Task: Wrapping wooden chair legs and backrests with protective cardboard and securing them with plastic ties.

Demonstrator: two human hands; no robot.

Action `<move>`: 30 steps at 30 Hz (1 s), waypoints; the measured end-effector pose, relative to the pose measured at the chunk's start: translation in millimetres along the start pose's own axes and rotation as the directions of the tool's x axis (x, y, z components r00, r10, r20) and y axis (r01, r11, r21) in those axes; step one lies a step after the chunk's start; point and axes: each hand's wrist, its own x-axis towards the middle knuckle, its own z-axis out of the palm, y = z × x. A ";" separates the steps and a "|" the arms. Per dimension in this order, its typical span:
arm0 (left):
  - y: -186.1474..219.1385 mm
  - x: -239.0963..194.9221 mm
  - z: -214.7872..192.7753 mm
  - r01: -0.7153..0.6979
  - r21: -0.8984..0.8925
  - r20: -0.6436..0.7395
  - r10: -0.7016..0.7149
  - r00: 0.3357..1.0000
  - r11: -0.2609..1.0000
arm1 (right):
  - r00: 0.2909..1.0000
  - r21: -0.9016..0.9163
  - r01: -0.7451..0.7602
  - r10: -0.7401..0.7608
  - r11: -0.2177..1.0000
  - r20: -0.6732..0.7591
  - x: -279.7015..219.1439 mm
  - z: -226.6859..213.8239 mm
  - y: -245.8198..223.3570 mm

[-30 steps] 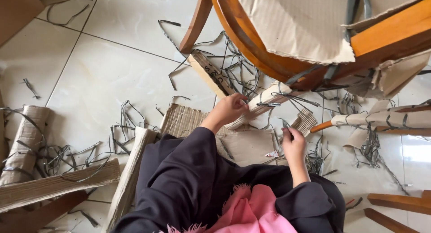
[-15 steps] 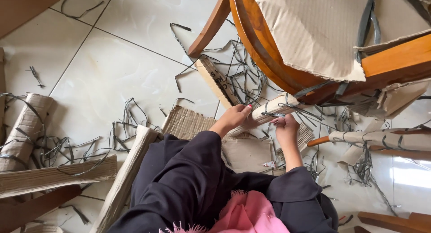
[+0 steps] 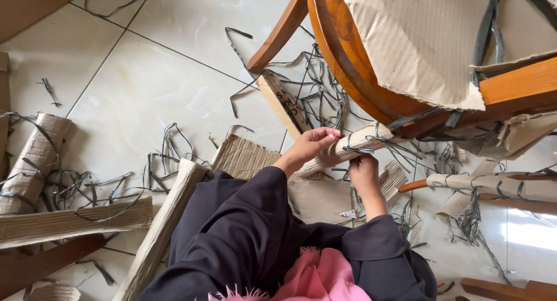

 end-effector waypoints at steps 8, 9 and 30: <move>4.6 -2.5 5.8 -0.084 0.041 0.012 0.083 0.996 0.996 | 0.993 0.023 0.067 -0.064 0.998 -0.100 -8.9 7.5 17.8; 1.3 0.2 1.4 -0.084 0.040 0.010 0.084 0.996 0.996 | 0.993 0.023 0.068 -0.065 0.997 -0.098 -10.0 7.5 21.5; 21.6 -27.2 -28.2 0.326 0.872 -0.155 -0.425 0.892 0.366 | 0.969 0.278 -0.225 0.245 0.934 -0.041 -67.6 -10.2 -44.6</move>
